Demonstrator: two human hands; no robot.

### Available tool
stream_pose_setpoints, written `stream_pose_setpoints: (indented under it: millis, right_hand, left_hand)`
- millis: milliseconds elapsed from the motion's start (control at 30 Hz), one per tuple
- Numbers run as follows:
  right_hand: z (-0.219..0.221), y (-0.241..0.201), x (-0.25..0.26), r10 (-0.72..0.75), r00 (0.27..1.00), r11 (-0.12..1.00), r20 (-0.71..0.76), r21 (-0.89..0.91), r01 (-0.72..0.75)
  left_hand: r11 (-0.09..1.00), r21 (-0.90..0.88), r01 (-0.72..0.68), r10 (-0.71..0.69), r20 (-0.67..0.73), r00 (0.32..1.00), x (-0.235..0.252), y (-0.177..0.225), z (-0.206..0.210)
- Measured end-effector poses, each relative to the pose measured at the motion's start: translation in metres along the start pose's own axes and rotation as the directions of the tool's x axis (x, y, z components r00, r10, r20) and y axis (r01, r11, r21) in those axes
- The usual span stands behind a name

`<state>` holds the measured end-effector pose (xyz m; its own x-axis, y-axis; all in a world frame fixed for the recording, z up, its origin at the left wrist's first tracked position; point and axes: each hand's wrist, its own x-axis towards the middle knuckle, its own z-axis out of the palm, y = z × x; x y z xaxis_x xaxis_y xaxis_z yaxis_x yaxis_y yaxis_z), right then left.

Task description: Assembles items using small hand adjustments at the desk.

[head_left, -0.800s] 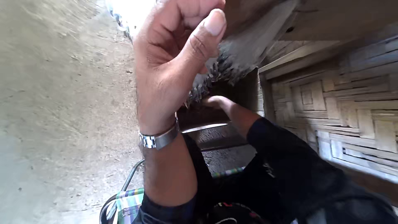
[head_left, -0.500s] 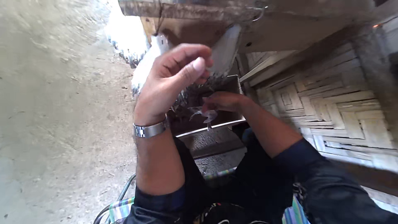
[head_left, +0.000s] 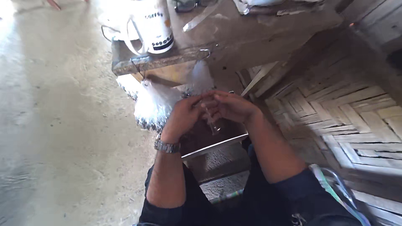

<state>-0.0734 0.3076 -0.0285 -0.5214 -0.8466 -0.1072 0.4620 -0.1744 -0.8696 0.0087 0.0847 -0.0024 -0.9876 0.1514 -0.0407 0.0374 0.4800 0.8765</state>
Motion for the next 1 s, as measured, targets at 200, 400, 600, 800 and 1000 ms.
stream_pose_setpoints:
  millis: [200,400,600,800,1000]
  right_hand:
    - [-0.004,-0.006,-0.010,-0.103,0.986,0.995,-0.129,-0.033,0.099]
    - [0.009,-0.007,-0.006,-0.233,0.953,0.968,-0.193,-0.134,0.210]
    - [0.031,0.000,0.003,-0.508,0.817,0.802,-0.272,-0.495,0.334]
    - [0.043,-0.002,0.013,-0.590,0.650,0.806,-0.478,-0.390,0.445]
    - [0.046,-0.034,0.002,-0.550,0.645,0.769,-0.531,-0.019,0.639]
  left_hand:
    - [1.000,0.023,-0.005,0.010,-0.193,0.981,0.007,0.003,-0.003]
    - [0.970,-0.240,-0.049,-0.002,-0.208,0.978,0.011,0.002,0.003]
    - [0.961,-0.270,-0.061,0.000,-0.220,0.976,0.013,0.001,0.006]
    - [0.970,-0.232,-0.070,0.036,-0.148,0.988,0.015,0.000,0.002]
    - [0.951,-0.307,-0.042,0.020,-0.074,0.997,0.017,-0.007,-0.005]
